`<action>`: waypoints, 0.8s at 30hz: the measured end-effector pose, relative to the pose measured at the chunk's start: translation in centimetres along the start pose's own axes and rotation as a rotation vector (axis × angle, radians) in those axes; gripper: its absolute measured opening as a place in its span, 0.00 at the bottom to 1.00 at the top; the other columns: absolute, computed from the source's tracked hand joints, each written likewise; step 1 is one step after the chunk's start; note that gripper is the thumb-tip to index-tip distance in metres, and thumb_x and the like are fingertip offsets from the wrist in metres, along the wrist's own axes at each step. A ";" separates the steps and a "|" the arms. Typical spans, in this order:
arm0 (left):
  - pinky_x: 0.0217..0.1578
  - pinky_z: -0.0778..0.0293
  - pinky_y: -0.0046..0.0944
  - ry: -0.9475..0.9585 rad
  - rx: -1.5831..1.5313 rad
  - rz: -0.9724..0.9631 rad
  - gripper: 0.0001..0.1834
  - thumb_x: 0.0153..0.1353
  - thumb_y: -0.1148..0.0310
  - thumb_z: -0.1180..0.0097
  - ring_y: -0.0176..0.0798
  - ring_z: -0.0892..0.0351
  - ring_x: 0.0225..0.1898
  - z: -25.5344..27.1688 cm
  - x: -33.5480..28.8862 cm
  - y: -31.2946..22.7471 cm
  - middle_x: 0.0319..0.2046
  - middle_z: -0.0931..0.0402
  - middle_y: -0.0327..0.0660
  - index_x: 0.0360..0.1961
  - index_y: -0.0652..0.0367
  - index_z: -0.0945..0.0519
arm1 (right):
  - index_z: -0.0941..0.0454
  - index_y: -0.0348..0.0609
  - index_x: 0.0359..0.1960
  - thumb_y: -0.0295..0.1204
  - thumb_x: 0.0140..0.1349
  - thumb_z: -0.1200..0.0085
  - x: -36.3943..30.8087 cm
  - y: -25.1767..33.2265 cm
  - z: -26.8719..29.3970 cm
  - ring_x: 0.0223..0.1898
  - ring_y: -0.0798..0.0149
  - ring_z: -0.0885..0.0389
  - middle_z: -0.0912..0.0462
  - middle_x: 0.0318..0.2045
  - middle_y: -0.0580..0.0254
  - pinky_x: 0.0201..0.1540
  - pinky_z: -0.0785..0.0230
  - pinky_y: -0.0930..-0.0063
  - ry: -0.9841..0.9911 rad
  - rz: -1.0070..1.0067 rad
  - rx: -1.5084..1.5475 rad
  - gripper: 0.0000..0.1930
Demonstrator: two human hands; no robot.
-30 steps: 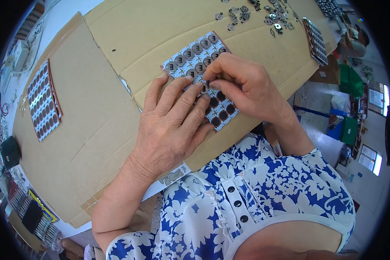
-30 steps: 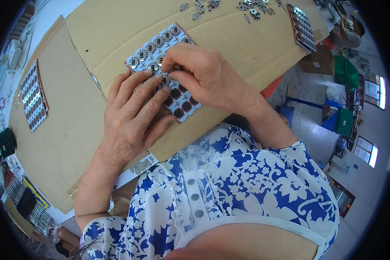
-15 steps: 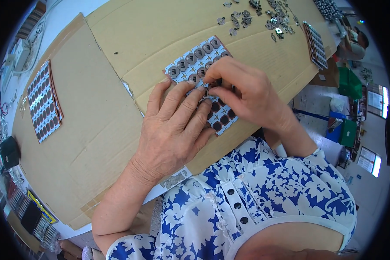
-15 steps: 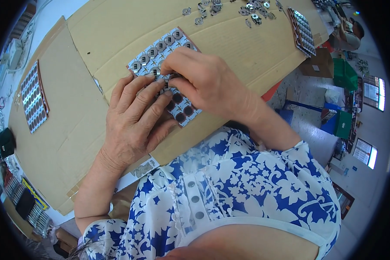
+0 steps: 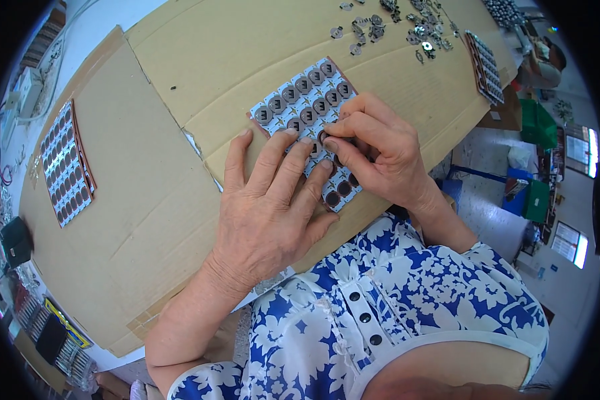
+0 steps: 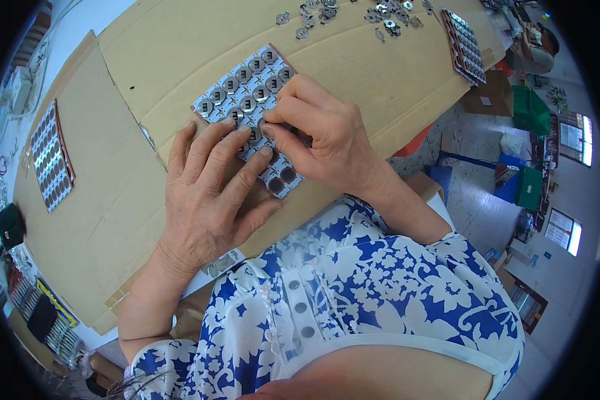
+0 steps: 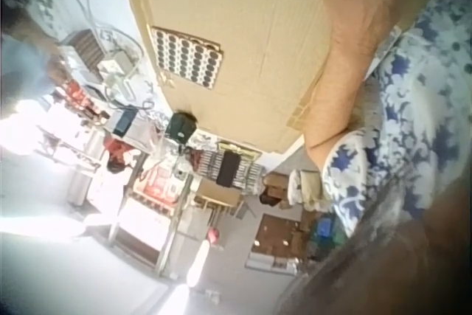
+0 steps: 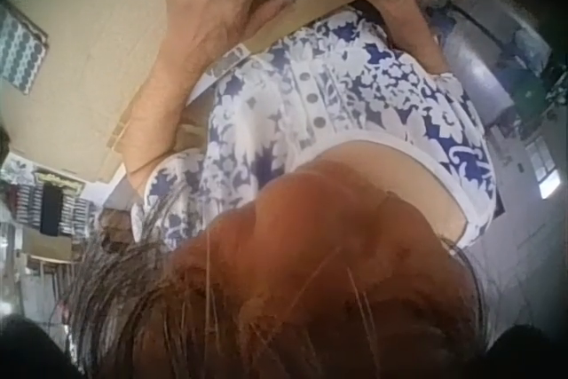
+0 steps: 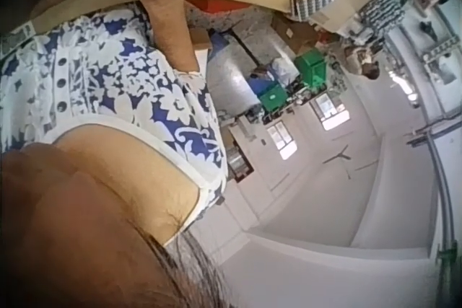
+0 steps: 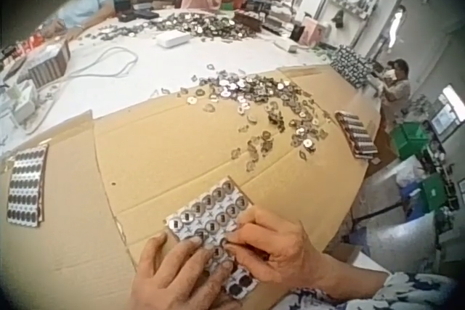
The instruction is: The person assembles small metal washers into a plastic grid by hand, placing them one by one into the tray.
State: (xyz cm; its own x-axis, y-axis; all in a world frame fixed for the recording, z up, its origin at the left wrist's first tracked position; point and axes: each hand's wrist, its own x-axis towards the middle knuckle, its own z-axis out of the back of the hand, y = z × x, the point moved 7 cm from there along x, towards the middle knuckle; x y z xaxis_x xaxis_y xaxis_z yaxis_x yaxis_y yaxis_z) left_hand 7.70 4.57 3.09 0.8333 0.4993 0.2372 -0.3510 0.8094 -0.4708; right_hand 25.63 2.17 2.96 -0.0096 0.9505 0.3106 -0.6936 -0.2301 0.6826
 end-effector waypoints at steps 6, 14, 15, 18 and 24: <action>0.75 0.35 0.75 0.004 0.008 -0.009 0.37 0.58 0.46 0.22 0.60 0.22 0.72 0.0 0.2 -0.3 0.68 0.20 0.49 0.65 0.51 0.11 | 0.12 0.35 0.45 0.13 0.63 0.28 0.7 -0.1 0.5 0.29 0.73 0.22 0.18 0.43 0.61 0.29 0.32 0.76 0.102 0.076 0.070 0.10; 0.74 0.35 0.78 -0.017 -0.011 -0.041 0.40 0.49 0.52 0.19 0.58 0.22 0.71 0.2 0.7 -1.0 0.65 0.19 0.52 0.63 0.60 0.12 | 0.13 0.37 0.43 0.22 0.67 0.28 3.6 -4.7 5.1 0.28 0.61 0.17 0.16 0.35 0.58 0.34 0.25 0.66 -0.193 -0.098 -0.077 0.07; 0.74 0.35 0.78 -0.024 -0.010 -0.045 0.40 0.49 0.52 0.19 0.58 0.22 0.71 0.3 0.6 -1.1 0.65 0.19 0.52 0.62 0.60 0.11 | 0.13 0.37 0.43 0.22 0.67 0.28 4.2 -5.7 5.3 0.28 0.61 0.17 0.16 0.35 0.58 0.34 0.25 0.66 -0.196 -0.101 -0.077 0.07; 0.74 0.35 0.77 -0.041 -0.012 -0.041 0.39 0.49 0.52 0.19 0.59 0.22 0.70 0.6 0.6 -0.9 0.64 0.19 0.52 0.62 0.60 0.11 | 0.10 0.38 0.50 0.20 0.71 0.31 6.0 -7.1 5.0 0.32 0.75 0.19 0.14 0.39 0.67 0.32 0.30 0.76 -0.080 -0.004 -0.214 0.08; 0.75 0.33 0.73 -0.013 -0.017 -0.023 0.38 0.56 0.46 0.21 0.60 0.20 0.68 0.4 0.7 -0.2 0.65 0.18 0.49 0.66 0.53 0.11 | 0.10 0.37 0.50 0.20 0.72 0.33 5.3 -6.2 5.5 0.31 0.71 0.13 0.11 0.38 0.62 0.33 0.24 0.71 -0.195 0.190 -0.109 0.08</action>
State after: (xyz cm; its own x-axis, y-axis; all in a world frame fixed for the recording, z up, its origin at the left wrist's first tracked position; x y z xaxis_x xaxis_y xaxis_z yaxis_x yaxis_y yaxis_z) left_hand 8.23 4.89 3.65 0.8356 0.4845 0.2588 -0.3241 0.8153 -0.4799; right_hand 33.80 7.49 4.00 -0.0150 0.8319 0.5548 -0.7658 -0.3663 0.5286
